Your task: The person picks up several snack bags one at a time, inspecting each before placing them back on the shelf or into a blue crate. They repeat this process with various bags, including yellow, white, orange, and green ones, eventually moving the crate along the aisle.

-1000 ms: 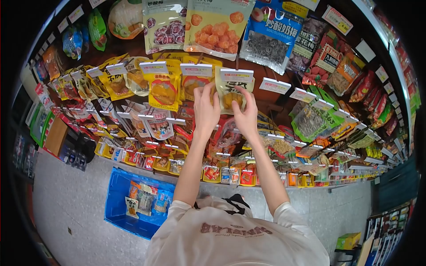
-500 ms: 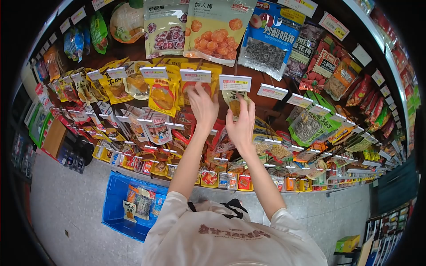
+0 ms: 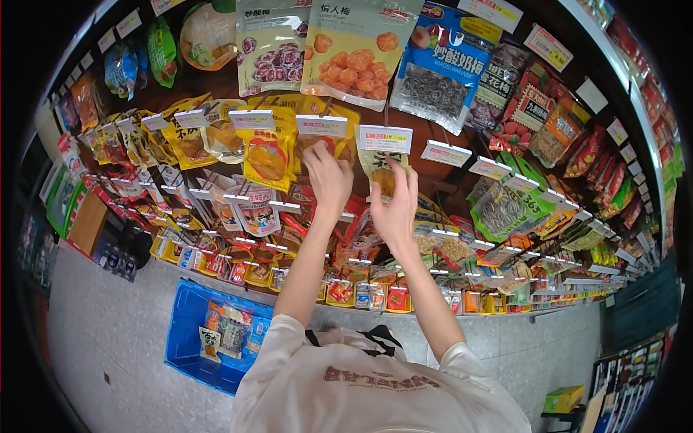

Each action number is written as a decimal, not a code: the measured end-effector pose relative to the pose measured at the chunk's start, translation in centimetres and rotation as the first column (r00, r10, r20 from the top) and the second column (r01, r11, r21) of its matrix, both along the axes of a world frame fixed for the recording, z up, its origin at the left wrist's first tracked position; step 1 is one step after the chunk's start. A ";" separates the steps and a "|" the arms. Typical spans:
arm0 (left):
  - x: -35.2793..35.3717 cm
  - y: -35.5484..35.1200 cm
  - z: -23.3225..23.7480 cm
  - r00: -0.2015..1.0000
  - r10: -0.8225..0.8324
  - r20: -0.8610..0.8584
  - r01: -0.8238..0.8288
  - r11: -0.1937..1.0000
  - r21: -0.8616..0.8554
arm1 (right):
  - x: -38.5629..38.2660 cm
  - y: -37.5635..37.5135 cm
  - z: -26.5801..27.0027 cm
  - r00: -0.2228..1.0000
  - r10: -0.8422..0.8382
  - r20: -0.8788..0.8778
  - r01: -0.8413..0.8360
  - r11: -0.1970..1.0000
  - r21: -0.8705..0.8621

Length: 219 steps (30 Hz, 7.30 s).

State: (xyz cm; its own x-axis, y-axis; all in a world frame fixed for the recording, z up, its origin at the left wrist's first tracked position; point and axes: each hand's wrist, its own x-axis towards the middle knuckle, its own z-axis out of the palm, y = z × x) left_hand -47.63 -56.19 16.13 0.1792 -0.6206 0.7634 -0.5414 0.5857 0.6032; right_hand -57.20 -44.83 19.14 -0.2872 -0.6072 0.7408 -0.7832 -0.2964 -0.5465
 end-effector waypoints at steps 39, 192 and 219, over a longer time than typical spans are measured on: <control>-0.7 2.3 -0.8 1.000 -0.012 0.002 0.012 0.997 -0.077 | -0.3 -1.4 -0.3 0.995 0.095 0.043 -0.095 0.995 -0.008; 3.1 3.2 -1.5 0.970 -0.212 -0.122 0.218 0.976 0.032 | 1.8 -6.8 -1.7 0.905 0.239 0.353 -0.261 0.965 0.015; 19.6 29.1 -17.2 0.998 -0.025 -0.064 0.056 0.835 0.548 | 2.7 9.8 -12.3 0.860 0.127 0.495 -0.284 0.924 0.256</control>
State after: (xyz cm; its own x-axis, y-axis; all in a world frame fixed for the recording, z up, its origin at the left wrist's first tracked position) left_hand -28.08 -27.10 -1.03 0.1747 -0.9424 0.2854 -0.4832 0.1705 0.8587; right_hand -54.53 -35.06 6.79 -0.3888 -0.8647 0.3180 -0.3572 -0.1766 -0.9172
